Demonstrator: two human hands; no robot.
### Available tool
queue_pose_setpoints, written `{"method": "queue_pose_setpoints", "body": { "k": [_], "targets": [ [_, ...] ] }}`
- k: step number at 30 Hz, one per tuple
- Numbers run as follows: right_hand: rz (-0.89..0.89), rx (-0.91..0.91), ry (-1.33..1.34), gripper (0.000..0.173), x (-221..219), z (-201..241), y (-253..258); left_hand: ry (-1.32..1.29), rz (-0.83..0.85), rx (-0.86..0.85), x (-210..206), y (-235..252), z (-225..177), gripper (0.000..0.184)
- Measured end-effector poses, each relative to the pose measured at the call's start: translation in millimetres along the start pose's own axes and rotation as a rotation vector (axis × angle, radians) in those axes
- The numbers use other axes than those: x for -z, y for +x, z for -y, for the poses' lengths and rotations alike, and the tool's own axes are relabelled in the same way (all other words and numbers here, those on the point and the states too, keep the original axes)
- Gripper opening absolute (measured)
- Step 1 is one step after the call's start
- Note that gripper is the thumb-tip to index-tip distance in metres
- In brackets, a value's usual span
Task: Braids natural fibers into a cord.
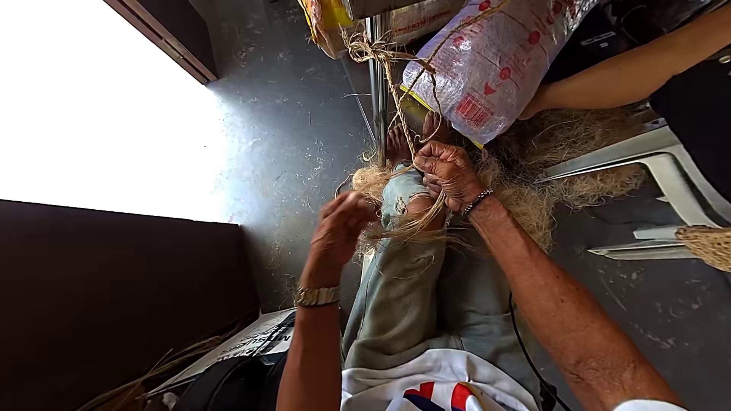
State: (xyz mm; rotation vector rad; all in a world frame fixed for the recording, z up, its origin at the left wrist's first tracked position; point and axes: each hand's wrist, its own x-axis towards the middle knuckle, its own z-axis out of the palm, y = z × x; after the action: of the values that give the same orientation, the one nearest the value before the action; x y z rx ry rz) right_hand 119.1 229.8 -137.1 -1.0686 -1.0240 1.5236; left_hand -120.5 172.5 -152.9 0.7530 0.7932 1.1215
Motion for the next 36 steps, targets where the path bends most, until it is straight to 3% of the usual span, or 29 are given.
{"method": "queue_pose_setpoints", "body": {
  "k": [2, 4, 6, 7, 8, 10, 12, 17, 20, 23, 26, 29, 33, 36],
  "targets": [
    [-0.004, -0.002, -0.002, 0.013, 3.5, 0.3, 0.3, -0.114, -0.111, -0.09, 49.9, -26.3, -5.4, 0.028],
    [-0.008, -0.005, -0.014, 0.013, 6.0, 0.9, 0.2, -0.058, -0.422, -0.139, 91.9, -53.8, -13.9, 0.038],
    [-0.012, 0.0, -0.01, 0.012, 6.1, 0.5, 0.6, 0.378, -0.879, -0.095, 117.9, -71.7, -23.0, 0.025],
    [-0.012, -0.001, -0.001, 0.012, 5.8, 0.1, 0.7, 0.65, -0.996, -0.067, 125.0, -79.3, -28.0, 0.015],
    [-0.008, -0.002, 0.006, 0.011, 5.4, 0.2, 1.0, 0.841, -1.022, -0.055, 125.9, -83.2, -35.5, 0.025],
    [-0.008, -0.006, 0.011, 0.011, 3.4, 0.2, 0.7, 1.052, -0.935, -0.117, 106.1, -76.6, -48.9, 0.037],
    [0.005, -0.023, 0.0, 0.011, 1.0, 0.3, 0.4, 1.112, -0.716, -0.219, 72.5, -55.7, -53.1, 0.037],
    [0.003, -0.042, -0.008, 0.013, -0.7, 3.0, -0.5, 1.062, -0.064, -0.287, -27.6, 17.6, -27.4, 0.034],
    [-0.001, -0.02, -0.046, 0.014, -0.8, 1.1, 0.8, 0.895, 0.112, -0.273, -57.4, 52.8, -5.9, 0.027],
    [0.028, 0.006, -0.067, 0.015, 4.7, -1.3, 2.6, 0.609, 0.076, -0.247, -61.5, 80.2, 12.0, 0.009],
    [0.054, 0.013, -0.106, 0.015, 6.0, -3.0, 1.4, 0.505, 0.035, -0.176, -57.3, 80.7, 11.0, 0.006],
    [0.042, 0.065, -0.284, 0.014, 7.0, -1.2, -1.0, 0.503, 0.029, -0.141, -54.5, 81.4, 11.9, 0.01],
    [-0.031, 0.21, -0.746, 0.014, 19.0, 7.4, -13.5, 0.616, -0.019, -0.217, -56.4, 79.9, 20.7, 0.01],
    [-0.086, 0.337, -0.83, 0.014, 15.6, 15.1, -42.2, 0.686, -0.041, -0.17, -62.3, 57.3, 24.4, 0.016]
  ]
}}
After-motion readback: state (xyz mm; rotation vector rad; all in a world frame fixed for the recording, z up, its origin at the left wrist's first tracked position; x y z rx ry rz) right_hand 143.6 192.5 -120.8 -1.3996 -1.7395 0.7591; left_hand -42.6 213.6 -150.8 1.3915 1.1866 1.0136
